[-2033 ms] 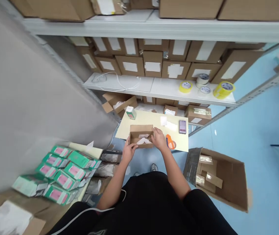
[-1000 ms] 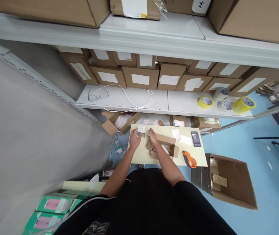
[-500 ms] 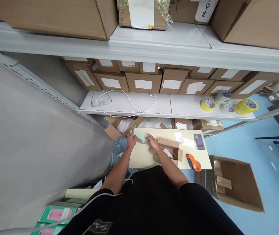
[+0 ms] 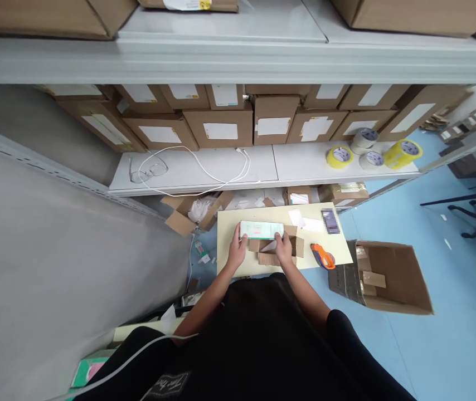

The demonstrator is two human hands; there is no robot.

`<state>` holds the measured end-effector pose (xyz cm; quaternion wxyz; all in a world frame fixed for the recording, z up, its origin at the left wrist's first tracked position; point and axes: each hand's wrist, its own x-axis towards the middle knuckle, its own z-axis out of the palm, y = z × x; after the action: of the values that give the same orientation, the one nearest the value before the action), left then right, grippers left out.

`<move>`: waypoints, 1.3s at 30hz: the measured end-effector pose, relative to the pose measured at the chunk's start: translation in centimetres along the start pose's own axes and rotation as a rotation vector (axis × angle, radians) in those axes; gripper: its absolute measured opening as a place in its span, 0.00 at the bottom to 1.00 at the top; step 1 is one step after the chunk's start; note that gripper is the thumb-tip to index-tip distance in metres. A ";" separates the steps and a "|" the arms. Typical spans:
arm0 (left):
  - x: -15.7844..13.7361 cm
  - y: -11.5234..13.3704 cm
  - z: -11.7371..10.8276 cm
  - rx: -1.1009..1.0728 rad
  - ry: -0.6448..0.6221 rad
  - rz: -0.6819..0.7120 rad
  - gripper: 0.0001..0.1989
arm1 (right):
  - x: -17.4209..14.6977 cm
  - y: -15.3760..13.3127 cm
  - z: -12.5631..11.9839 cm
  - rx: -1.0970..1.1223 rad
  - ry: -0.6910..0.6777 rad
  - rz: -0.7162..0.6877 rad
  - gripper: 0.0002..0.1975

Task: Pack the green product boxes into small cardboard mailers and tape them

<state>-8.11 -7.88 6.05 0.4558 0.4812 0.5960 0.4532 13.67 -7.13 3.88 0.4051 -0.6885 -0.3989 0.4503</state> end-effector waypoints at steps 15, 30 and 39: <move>-2.1 -5.3 6.0 0.575 -0.413 0.039 0.36 | -2.5 6.1 -8.7 0.009 0.145 0.171 0.41; -0.9 -4.6 10.5 0.392 -0.271 -0.048 0.39 | -0.2 7.8 -8.5 0.013 0.008 0.203 0.41; 4.0 -3.4 12.8 0.030 -0.155 -0.257 0.38 | -0.2 7.5 -7.8 0.164 -0.280 0.120 0.30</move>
<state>3.39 -3.04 0.08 0.5475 0.4411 0.6225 0.3438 22.36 -11.55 -0.90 0.3726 -0.6062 -0.3716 0.5963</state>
